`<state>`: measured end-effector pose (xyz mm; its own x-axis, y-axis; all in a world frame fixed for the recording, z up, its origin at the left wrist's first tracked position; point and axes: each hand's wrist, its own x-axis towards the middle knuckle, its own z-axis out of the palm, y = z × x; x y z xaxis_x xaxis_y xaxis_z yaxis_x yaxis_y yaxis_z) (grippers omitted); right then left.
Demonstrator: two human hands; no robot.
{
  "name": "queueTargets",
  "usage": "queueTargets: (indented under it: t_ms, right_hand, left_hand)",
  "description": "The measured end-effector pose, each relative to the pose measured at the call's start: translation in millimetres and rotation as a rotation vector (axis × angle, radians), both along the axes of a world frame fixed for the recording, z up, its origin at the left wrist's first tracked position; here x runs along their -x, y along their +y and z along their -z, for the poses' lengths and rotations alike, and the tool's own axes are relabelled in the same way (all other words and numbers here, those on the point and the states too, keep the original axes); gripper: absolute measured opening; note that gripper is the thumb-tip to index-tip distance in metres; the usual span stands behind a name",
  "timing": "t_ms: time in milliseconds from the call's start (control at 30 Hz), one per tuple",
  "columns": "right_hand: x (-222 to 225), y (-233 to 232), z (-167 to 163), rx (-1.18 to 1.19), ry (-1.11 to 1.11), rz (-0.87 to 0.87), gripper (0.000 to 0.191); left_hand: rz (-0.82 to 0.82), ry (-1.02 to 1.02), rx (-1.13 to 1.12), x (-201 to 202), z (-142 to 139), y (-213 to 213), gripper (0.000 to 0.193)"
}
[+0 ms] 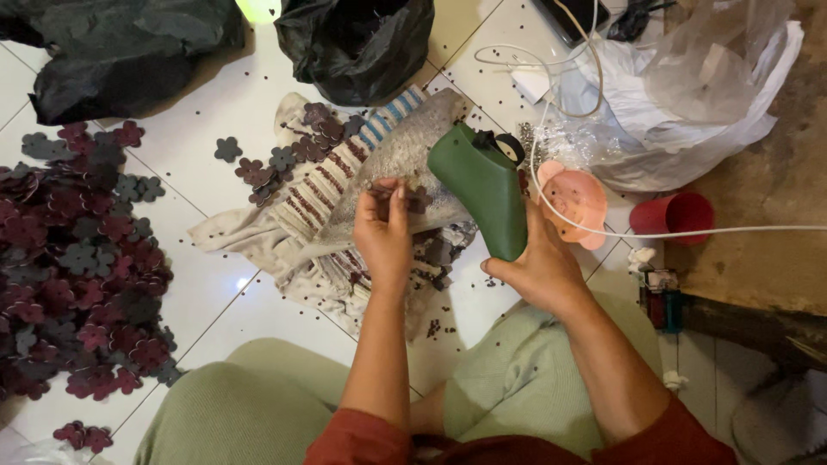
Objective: The person sits on the floor holding a green shoe upper in one hand. They pick up small flower-shaped fabric cutouts, apply glue to them from a tube, and press the flowers onto the surface of the shoe upper one at a time, placing finished pieces aside.
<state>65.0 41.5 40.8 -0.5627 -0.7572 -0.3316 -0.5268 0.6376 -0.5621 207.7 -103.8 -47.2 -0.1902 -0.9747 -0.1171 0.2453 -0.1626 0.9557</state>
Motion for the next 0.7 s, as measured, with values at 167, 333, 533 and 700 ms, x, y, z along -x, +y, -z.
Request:
queueTargets:
  t_ms: [167,333,533,700]
  right_hand:
    - [-0.5,-3.5,1.2,0.030,-0.013,-0.009,0.114]
    - [-2.1,-4.6,-1.4,-0.012,-0.038,0.011,0.114]
    - [-4.2,-7.7,-4.8,0.016,-0.027,0.001,0.113]
    - [-5.2,-8.0,-5.5,-0.056,-0.045,0.036,0.114]
  left_hand:
    - [-0.032,-0.089,0.069,-2.5,1.6,-0.4,0.011]
    - [-0.013,-0.101,0.050,-5.1,-7.4,0.3,0.012]
    - [-0.004,-0.098,0.041,-5.9,-16.5,0.4,0.010]
    - [-0.010,-0.097,0.046,-6.3,-17.8,0.1,0.009]
